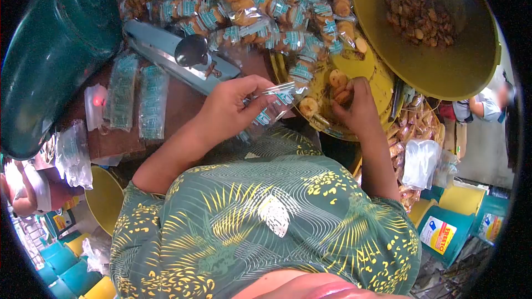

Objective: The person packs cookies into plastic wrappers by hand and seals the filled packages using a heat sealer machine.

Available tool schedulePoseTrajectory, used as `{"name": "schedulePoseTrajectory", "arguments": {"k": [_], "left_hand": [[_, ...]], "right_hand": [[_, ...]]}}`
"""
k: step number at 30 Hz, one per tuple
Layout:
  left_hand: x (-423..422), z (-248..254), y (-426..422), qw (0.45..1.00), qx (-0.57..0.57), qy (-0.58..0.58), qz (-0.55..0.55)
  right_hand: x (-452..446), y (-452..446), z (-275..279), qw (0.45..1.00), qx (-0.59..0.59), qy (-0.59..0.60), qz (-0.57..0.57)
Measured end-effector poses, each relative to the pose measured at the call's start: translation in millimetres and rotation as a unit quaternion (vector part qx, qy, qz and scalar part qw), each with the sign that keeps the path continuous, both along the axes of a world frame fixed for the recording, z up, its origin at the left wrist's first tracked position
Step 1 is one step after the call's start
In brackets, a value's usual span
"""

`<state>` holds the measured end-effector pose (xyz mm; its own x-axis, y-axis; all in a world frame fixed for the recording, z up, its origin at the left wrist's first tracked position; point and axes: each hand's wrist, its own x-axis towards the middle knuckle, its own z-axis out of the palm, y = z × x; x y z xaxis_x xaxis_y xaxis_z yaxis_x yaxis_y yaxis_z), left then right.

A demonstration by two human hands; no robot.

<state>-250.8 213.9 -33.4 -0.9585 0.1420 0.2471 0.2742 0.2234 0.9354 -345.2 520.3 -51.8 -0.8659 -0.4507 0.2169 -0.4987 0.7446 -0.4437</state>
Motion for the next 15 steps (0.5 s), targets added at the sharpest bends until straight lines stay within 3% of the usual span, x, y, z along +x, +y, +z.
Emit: {"name": "schedulePoseTrajectory", "arguments": {"k": [7,10,13,15], "left_hand": [[3,4,-2,0.999,0.008,-0.042,-0.012],[3,7,-4,0.998,-0.002,-0.058,-0.011],[2,5,-4,0.997,-0.010,-0.071,-0.012],[0,0,-1,0.998,-0.009,-0.055,-0.012]], "right_hand": [[0,6,0,0.999,-0.009,0.019,-0.040],[-9,20,31,0.986,0.079,-0.021,-0.144],[-17,35,28,0.956,0.207,0.178,-0.105],[-18,21,23,0.966,0.173,0.185,-0.042]]}}
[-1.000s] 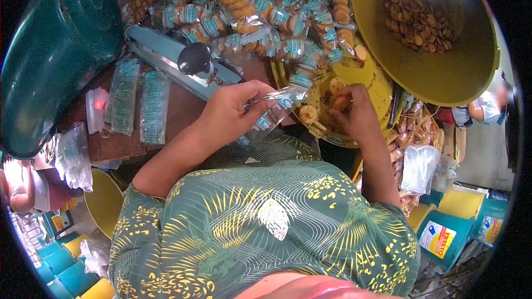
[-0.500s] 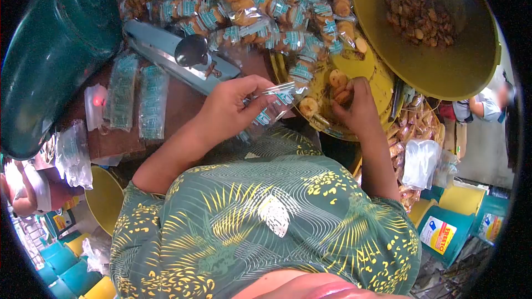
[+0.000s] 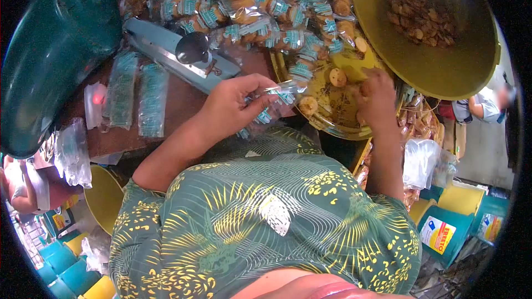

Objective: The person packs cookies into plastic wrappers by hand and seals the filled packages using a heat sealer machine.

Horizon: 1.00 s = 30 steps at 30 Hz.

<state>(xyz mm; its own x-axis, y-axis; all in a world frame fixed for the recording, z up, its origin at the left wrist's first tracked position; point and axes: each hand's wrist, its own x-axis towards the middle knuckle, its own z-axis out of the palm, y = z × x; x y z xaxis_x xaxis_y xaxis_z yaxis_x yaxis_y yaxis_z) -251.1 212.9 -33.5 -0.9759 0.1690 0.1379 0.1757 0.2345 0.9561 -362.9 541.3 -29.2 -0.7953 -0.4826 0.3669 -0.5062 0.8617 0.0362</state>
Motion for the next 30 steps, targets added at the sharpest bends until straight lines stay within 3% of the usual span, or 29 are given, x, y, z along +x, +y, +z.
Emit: {"name": "schedulePoseTrajectory", "arguments": {"k": [4,7,14,16,20,22,25,30], "left_hand": [[0,-7,3,0.999,-0.006,0.051,0.008],[1,-6,-1,0.998,-0.008,0.055,0.019],[3,-1,0,0.999,0.021,-0.031,0.022],[1,-6,4,0.998,0.036,0.028,0.038],[-3,-17,-5,0.995,0.012,0.101,0.019],[-1,-15,-4,0.997,0.042,0.062,0.011],[0,-8,-3,0.997,0.076,0.027,-0.002],[-3,-8,-3,0.996,-0.013,0.089,0.019]], "right_hand": [[2,-32,-19,0.989,-0.067,-0.106,0.074],[-1,-34,-32,0.986,-0.122,-0.079,0.080],[6,-37,-19,0.981,-0.127,-0.132,0.059],[4,-30,-18,0.973,-0.126,-0.171,0.090],[-7,-2,2,0.979,-0.150,-0.135,0.022],[-10,13,11,0.972,-0.148,-0.165,-0.075],[-13,36,-6,0.966,-0.074,-0.215,-0.124],[-4,38,-7,0.957,-0.107,-0.245,-0.108]]}}
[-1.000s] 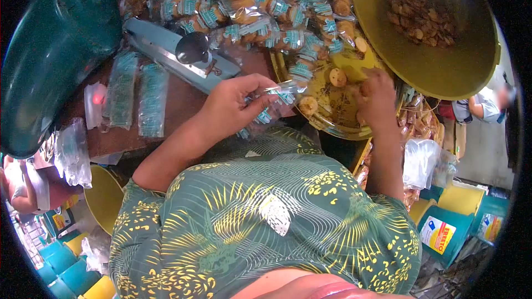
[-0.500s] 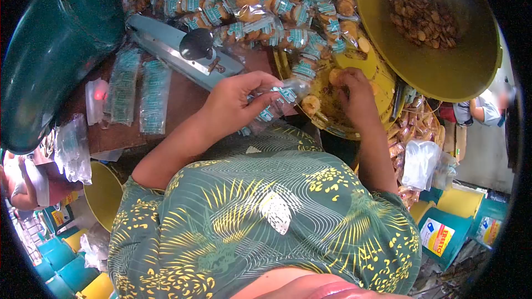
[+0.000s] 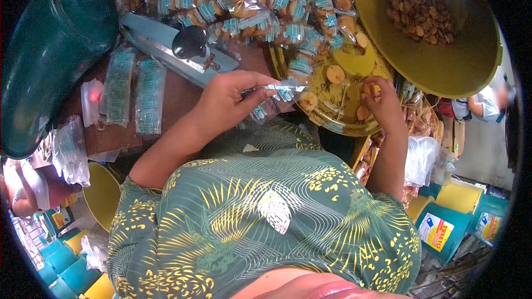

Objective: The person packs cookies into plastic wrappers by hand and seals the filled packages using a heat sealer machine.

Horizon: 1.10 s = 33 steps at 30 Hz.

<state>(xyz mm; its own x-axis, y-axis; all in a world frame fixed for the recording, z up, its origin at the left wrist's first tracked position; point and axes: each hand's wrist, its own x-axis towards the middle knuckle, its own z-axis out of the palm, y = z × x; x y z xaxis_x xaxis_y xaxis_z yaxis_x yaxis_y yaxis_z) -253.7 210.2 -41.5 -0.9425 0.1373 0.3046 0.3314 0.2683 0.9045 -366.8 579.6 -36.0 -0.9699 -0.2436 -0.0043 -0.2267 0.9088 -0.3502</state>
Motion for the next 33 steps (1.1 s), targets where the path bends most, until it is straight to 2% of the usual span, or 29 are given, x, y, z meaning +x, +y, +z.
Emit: {"name": "schedulePoseTrajectory", "arguments": {"k": [1,4,7,10,13,16,19,22,25,28,31,33], "left_hand": [[0,0,-1,1.000,-0.005,-0.004,-0.002],[1,1,0,1.000,0.000,-0.024,-0.009],[3,0,1,1.000,-0.004,-0.014,-0.002],[3,1,1,1.000,-0.002,-0.005,-0.003],[4,4,2,1.000,0.007,-0.015,-0.015],[5,4,4,1.000,0.010,-0.009,-0.021],[5,0,5,1.000,0.018,0.004,-0.020],[5,-1,5,1.000,0.011,0.013,-0.017],[5,1,5,1.000,-0.004,0.016,-0.015],[5,3,5,0.999,-0.023,0.018,-0.015],[4,-1,5,0.999,-0.025,0.028,-0.019],[4,-1,6,0.999,-0.021,0.030,-0.021]], "right_hand": [[1,1,-1,1.000,-0.017,0.002,0.005],[4,-1,4,0.987,-0.129,-0.097,-0.022],[4,-2,7,0.987,-0.117,-0.097,-0.053],[-1,9,-7,0.994,-0.102,-0.027,0.010],[6,-4,-7,0.982,-0.184,-0.035,-0.011],[9,-8,2,0.994,-0.105,-0.014,-0.002],[4,-2,-1,0.997,-0.082,0.002,0.005],[8,-12,4,0.986,-0.157,-0.048,-0.022],[4,-6,-12,0.989,-0.145,0.013,-0.005],[5,-9,-9,0.985,-0.170,-0.029,-0.027],[7,-14,-8,0.996,-0.074,0.057,0.007],[5,-16,-7,0.997,-0.057,0.052,-0.001]]}}
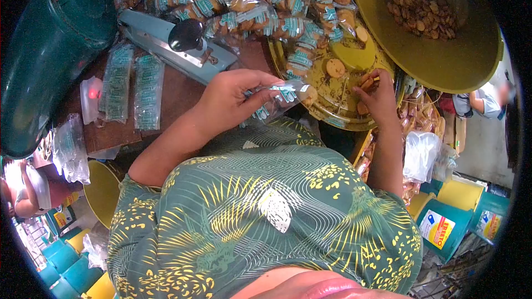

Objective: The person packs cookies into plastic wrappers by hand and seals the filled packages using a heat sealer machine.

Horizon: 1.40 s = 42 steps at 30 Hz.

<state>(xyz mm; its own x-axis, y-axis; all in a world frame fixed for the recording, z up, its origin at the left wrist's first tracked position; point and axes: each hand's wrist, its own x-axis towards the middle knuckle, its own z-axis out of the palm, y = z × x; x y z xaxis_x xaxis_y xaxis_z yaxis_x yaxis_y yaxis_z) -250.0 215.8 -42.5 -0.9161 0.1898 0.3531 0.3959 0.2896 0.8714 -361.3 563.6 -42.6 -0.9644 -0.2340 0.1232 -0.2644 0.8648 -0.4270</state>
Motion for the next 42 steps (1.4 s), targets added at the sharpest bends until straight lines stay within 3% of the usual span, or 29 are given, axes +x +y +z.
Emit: {"name": "schedulePoseTrajectory", "arguments": {"k": [4,13,16,22,25,28,31,34,37,42], "left_hand": [[1,4,0,1.000,-0.001,-0.006,0.000],[2,6,-2,0.998,-0.003,-0.061,-0.011],[1,6,-2,0.998,-0.007,-0.060,-0.012],[1,5,-2,0.997,0.006,-0.075,-0.016],[1,7,-1,0.997,0.016,-0.080,-0.016],[1,9,-1,0.995,0.039,-0.091,-0.017],[2,9,-2,0.997,0.020,-0.078,-0.009],[-2,12,-4,0.998,0.004,-0.061,-0.007],[-1,6,-3,0.998,-0.014,-0.057,-0.007],[-1,4,-1,0.998,-0.012,-0.069,-0.008]], "right_hand": [[-1,-6,-3,0.999,-0.037,0.031,-0.008],[-7,-7,-12,0.997,0.001,0.078,0.014],[-14,0,-25,0.998,-0.052,0.019,-0.015],[-12,-1,-23,0.998,-0.035,0.045,0.001],[-8,-9,-19,0.987,-0.047,0.130,0.076],[-2,-13,-16,0.997,-0.082,-0.008,-0.011],[0,-2,-8,0.999,-0.022,0.030,0.032],[-20,37,-33,0.981,-0.183,-0.058,0.011],[-26,44,-34,0.972,-0.214,-0.093,0.010],[-24,40,-10,0.995,-0.098,0.005,0.036]]}}
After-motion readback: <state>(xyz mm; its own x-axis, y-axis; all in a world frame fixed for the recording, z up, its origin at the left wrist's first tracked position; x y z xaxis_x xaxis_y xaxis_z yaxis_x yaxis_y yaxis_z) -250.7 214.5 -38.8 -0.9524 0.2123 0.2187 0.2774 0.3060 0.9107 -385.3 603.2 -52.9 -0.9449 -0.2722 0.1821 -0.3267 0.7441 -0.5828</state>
